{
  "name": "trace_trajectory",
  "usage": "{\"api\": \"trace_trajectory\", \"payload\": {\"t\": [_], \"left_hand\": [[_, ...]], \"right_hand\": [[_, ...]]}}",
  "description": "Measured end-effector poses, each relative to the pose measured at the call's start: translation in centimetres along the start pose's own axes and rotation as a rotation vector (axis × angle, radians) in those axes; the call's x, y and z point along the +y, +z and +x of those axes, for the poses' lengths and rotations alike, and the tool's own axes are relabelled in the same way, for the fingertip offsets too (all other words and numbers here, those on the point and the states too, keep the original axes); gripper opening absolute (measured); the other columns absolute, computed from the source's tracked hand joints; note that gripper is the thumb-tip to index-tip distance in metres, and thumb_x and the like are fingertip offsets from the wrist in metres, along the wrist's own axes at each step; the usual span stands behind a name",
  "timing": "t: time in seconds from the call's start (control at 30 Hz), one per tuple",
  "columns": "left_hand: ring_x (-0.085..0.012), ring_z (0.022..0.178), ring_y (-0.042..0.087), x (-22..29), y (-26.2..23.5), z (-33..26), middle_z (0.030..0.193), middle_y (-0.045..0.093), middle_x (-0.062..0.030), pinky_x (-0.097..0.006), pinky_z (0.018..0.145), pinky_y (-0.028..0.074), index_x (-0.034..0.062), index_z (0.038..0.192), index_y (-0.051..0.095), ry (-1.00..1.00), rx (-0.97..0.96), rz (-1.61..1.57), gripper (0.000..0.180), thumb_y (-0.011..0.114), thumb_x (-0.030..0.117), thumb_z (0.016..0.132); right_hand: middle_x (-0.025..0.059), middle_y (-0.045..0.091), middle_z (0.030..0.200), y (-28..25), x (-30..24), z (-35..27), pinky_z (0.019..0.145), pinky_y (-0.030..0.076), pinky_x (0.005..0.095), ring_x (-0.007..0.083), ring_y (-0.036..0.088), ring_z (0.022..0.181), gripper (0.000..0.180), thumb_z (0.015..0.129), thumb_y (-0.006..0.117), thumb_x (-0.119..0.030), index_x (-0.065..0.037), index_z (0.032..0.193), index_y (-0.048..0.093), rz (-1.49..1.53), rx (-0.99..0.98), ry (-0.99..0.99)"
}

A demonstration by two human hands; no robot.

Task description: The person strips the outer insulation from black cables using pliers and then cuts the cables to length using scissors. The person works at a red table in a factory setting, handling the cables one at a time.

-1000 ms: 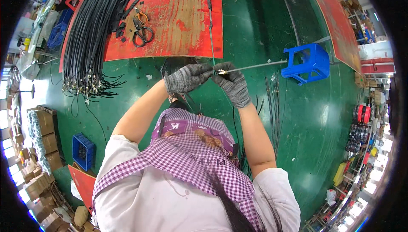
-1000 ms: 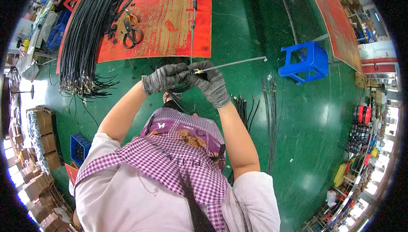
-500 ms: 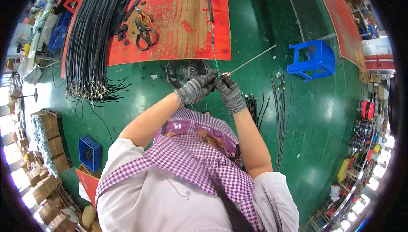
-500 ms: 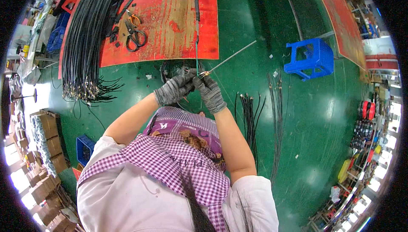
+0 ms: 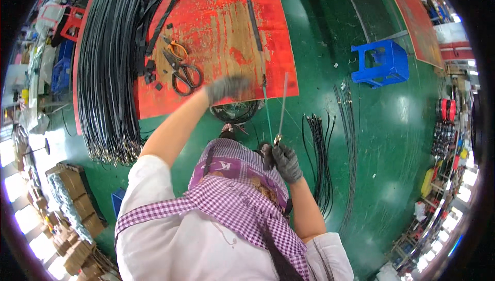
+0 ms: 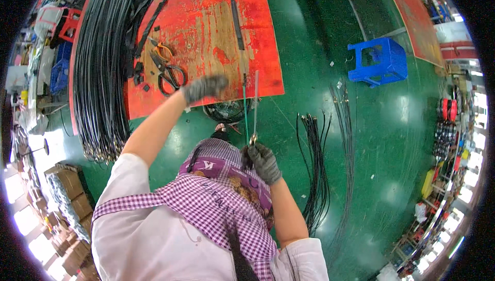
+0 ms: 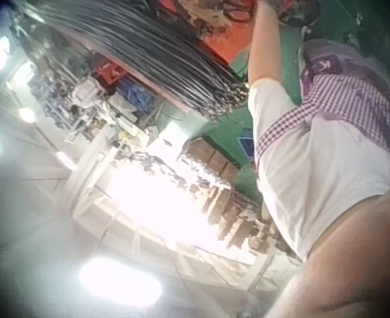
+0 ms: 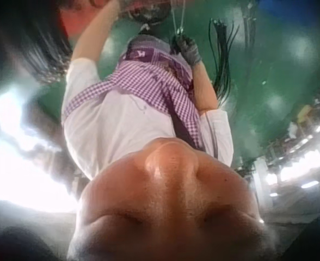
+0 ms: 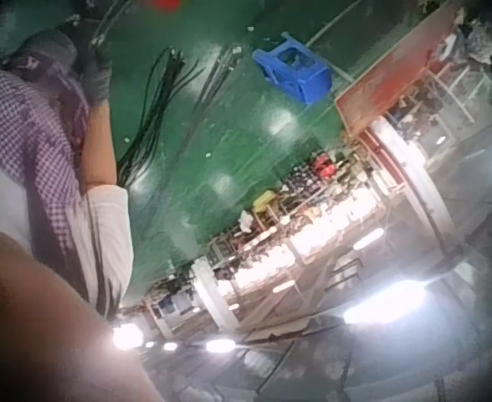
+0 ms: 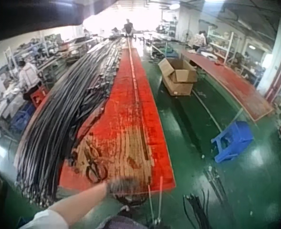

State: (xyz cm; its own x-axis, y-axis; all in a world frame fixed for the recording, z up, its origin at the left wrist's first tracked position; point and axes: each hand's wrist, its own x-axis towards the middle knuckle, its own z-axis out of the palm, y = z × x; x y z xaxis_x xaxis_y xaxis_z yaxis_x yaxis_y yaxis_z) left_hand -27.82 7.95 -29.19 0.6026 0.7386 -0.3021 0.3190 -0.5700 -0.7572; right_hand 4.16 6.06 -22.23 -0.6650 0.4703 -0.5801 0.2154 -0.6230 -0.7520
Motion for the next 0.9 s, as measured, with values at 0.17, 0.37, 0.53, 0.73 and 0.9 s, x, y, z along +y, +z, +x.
{"api": "trace_trajectory", "payload": {"t": [0.17, 0.37, 0.53, 0.73, 0.9], "left_hand": [[-0.0169, 0.079, 0.052, -5.6, 7.5, 8.7, 0.089, 0.052, -0.0073, -0.030, 0.065, 0.043, 0.0056, 0.098, 0.046, 0.775, -0.303, 1.806, 0.032, 0.051, 0.030, 0.079], [-0.0148, 0.041, 0.046, -5.1, 13.4, 9.1, 0.053, 0.048, -0.0020, -0.028, 0.037, 0.039, 0.0082, 0.072, 0.049, 1.299, -0.314, 2.179, 0.025, 0.053, 0.032, 0.077], [-0.0086, 0.037, 0.028, -5.3, 13.2, 7.4, 0.046, 0.031, 0.0037, -0.023, 0.032, 0.025, 0.0118, 0.060, 0.037, 1.177, -0.176, 2.196, 0.036, 0.053, 0.040, 0.075], [-0.0050, 0.035, 0.023, -4.3, 12.8, 6.9, 0.044, 0.025, 0.0076, -0.019, 0.030, 0.021, 0.0174, 0.054, 0.034, 0.964, -0.306, 2.100, 0.039, 0.052, 0.047, 0.071], [-0.0047, 0.035, 0.022, -4.4, 12.8, 6.2, 0.044, 0.023, 0.0075, -0.018, 0.029, 0.020, 0.0175, 0.057, 0.031, 0.878, -0.347, 2.095, 0.042, 0.054, 0.051, 0.066]], "right_hand": [[-0.0004, 0.047, 0.060, 2.4, 3.6, 0.2, 0.051, 0.037, 0.0239, 0.0105, 0.044, 0.054, 0.021, 0.080, 0.050, -0.026, -0.005, 0.081, 0.050, -0.463, 0.029, -0.521], [0.0018, 0.042, 0.058, 3.4, 1.5, 0.6, 0.040, 0.033, 0.0289, 0.0137, 0.042, 0.048, 0.023, 0.079, 0.048, -0.027, -0.005, 0.081, 0.045, 0.397, 0.079, 0.534], [0.0004, 0.042, 0.056, 3.8, 3.5, 3.4, 0.041, 0.033, 0.0269, 0.0106, 0.040, 0.047, 0.031, 0.080, 0.045, -0.036, -0.005, 0.084, 0.047, -0.278, -0.033, 0.143], [0.0029, 0.045, 0.058, 4.5, 1.5, 10.6, 0.044, 0.035, 0.0277, 0.0113, 0.044, 0.051, 0.030, 0.083, 0.041, -0.032, -0.004, 0.079, 0.051, -0.483, -0.057, -0.085], [0.0003, 0.044, 0.051, 4.8, 0.5, 13.7, 0.039, 0.031, 0.0212, 0.0084, 0.041, 0.041, 0.031, 0.082, 0.043, -0.034, -0.004, 0.078, 0.050, -0.114, -0.103, 0.245]]}}
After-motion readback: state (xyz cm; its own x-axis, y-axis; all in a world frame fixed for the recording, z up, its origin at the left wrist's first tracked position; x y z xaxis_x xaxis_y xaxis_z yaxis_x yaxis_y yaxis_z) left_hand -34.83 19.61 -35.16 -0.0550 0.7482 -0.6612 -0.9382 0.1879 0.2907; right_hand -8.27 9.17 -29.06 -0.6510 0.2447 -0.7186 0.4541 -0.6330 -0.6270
